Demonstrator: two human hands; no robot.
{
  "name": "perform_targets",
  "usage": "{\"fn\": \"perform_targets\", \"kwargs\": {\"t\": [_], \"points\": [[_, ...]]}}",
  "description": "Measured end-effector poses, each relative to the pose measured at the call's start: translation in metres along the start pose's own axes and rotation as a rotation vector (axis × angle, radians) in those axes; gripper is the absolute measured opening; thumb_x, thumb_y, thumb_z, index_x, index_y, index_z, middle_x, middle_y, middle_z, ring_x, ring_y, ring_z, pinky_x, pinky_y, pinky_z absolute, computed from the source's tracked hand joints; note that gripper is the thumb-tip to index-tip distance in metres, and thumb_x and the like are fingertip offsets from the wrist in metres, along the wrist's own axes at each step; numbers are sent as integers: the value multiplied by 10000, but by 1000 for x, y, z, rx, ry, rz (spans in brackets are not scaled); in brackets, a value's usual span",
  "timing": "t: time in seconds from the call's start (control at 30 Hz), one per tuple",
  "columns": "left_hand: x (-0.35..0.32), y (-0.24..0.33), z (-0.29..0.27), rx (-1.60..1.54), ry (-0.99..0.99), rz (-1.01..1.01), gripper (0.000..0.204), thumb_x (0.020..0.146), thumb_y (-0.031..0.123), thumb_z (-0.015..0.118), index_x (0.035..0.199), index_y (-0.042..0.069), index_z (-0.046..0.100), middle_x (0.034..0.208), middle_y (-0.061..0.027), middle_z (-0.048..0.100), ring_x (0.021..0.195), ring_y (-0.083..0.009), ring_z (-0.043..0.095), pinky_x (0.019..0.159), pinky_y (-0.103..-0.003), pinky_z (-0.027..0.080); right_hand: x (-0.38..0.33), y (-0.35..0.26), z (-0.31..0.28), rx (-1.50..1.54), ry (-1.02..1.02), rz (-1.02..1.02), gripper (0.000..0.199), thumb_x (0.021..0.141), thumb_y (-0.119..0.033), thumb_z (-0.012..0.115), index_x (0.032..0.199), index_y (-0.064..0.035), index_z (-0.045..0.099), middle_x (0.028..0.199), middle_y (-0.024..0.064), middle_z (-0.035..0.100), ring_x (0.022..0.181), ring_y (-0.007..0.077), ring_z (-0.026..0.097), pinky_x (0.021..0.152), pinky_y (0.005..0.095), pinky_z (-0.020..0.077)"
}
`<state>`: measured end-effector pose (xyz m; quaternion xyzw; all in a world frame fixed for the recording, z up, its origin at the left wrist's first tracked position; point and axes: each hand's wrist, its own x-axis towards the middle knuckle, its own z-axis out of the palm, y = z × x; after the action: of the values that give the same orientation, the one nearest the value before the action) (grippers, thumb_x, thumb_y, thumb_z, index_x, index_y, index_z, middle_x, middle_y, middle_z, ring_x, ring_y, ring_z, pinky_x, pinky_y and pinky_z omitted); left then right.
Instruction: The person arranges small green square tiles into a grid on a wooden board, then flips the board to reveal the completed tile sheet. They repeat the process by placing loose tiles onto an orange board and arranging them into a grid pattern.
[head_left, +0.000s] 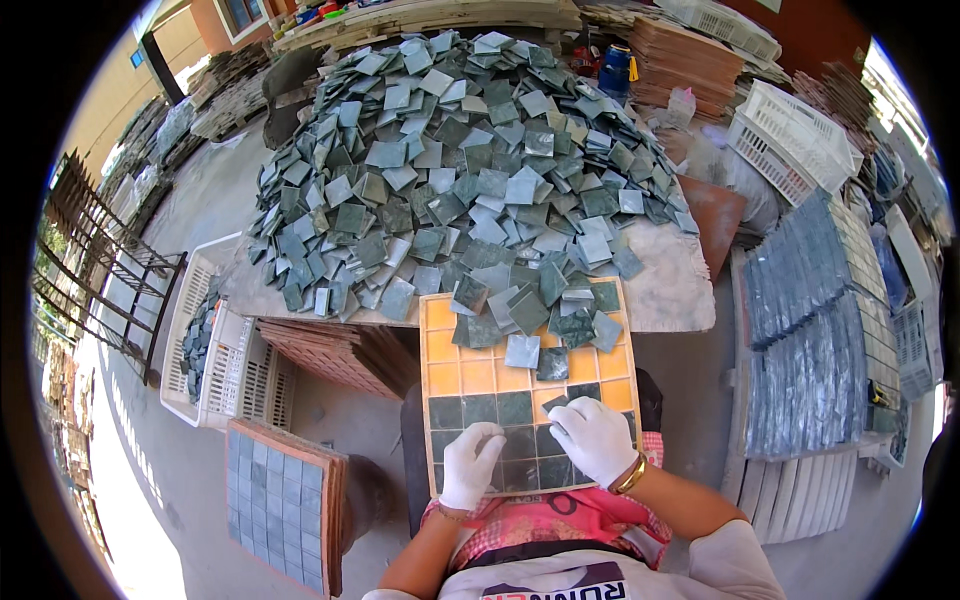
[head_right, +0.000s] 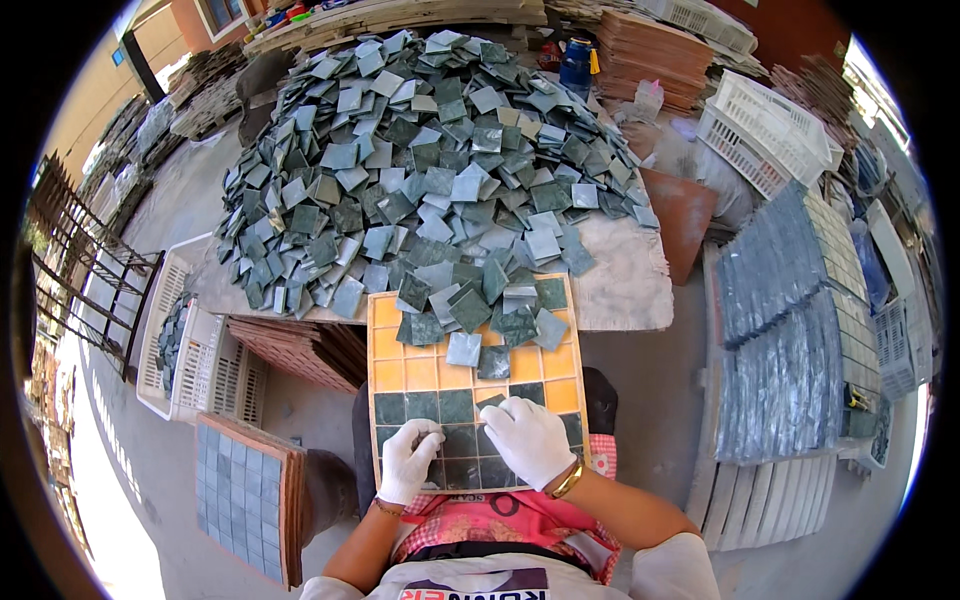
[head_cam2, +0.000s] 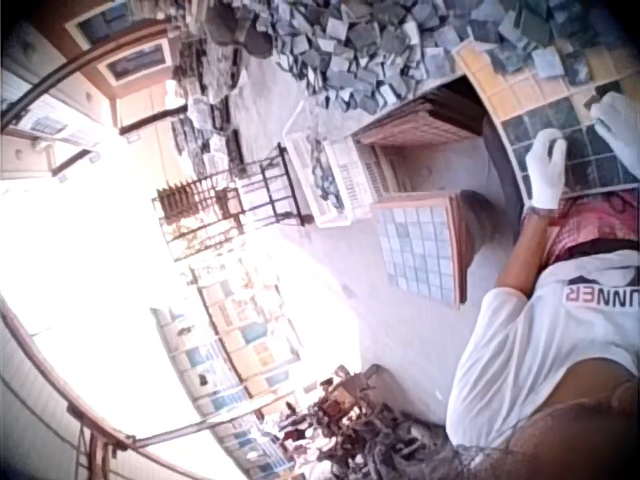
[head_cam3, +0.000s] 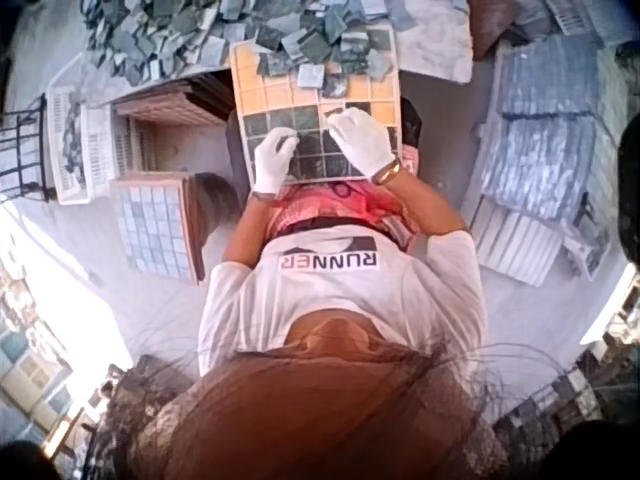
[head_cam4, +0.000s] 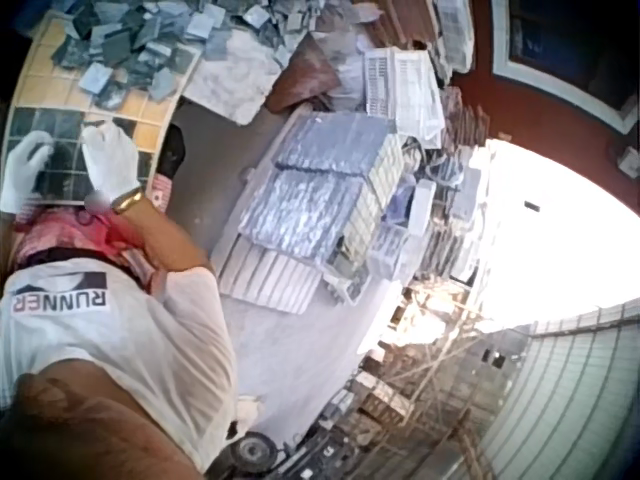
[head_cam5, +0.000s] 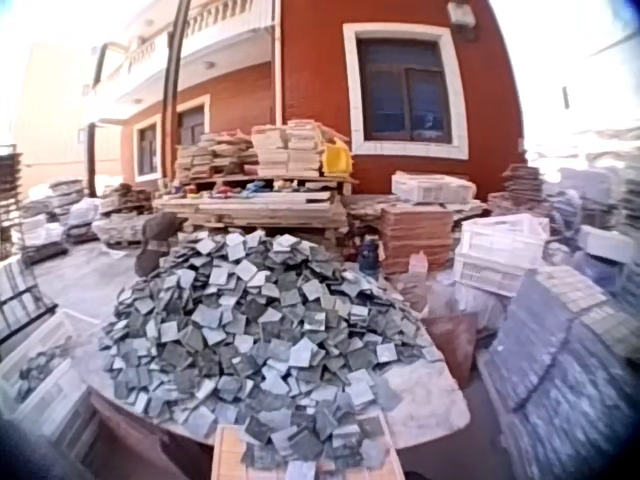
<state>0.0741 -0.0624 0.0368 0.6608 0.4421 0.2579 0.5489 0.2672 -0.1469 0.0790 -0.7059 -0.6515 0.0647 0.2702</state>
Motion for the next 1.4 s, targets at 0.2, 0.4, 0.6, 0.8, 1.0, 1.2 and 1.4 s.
{"fn": "perform_targets", "kwargs": {"t": [0.2, 0.4, 0.6, 0.8, 1.0, 1.2, 1.4], "points": [[1, 4, 1, 162, 28, 182, 111, 848, 66, 628, 945, 14, 635, 860, -139, 653, 775, -251, 646, 701, -326, 505, -4, 19, 5, 65, -217, 103, 354, 796, -287, 690, 1084, -118, 571, 970, 107, 588, 910, 295, 606, 764, 404, 500], [19, 20, 19, 299, 60, 412, 112, 817, 38, 653, 926, 13, 636, 801, -115, 639, 662, -203, 625, 628, -286, 497, 26, 47, -14, 18, -224, 53, 426, 793, -213, 681, 1172, -93, 527, 1154, 124, 535, 980, 325, 590, 825, 403, 498], [29, 23, 18, 213, 89, 309, 94, 825, 43, 644, 911, 6, 639, 806, -110, 641, 643, -178, 605, 619, -273, 487, 32, 53, 2, -5, -354, -84, 470, 797, -189, 677, 1200, -33, 493, 1179, 155, 504, 1057, 329, 555, 884, 399, 482], [26, 12, 20, 308, 79, 358, 107, 816, 40, 642, 919, 12, 643, 823, -120, 644, 685, -237, 618, 651, -308, 496, 12, 57, 22, 258, -271, -119, 381, 818, -197, 662, 1153, -51, 553, 1123, 143, 558, 1009, 320, 580, 866, 391, 489], [40, 23, 22, 596, -21, 575, 304, 786, 79, 654, 1084, 45, 612, 1079, -130, 632, 1013, -319, 595, 870, -409, 476, 34, 73, -20, 204, 35, 145, 288, 824, -169, 651, 1096, -84, 613, 1077, 104, 605, 961, 302, 605, 821, 384, 506], [37, 19, 63, 899, -172, 652, 667, 731, 234, 717, 1310, -7, 490, 1371, -186, 479, 1307, -331, 415, 1107, -480, 280, 63, 91, -26, 17, 99, 55, 524, 754, -152, 701, 1238, -83, 513, 1266, 118, 500, 1072, 319, 552, 885, 392, 481], [12, 20, 57, 865, -356, 663, 704, 734, 299, 717, 1329, 9, 476, 1395, -166, 459, 1322, -322, 395, 1104, -485, 269, 87, 100, -20, -84, -130, -6, 576, 728, -160, 736, 1246, -85, 494, 1215, 116, 481, 1060, 318, 537, 874, 401, 481]]}}
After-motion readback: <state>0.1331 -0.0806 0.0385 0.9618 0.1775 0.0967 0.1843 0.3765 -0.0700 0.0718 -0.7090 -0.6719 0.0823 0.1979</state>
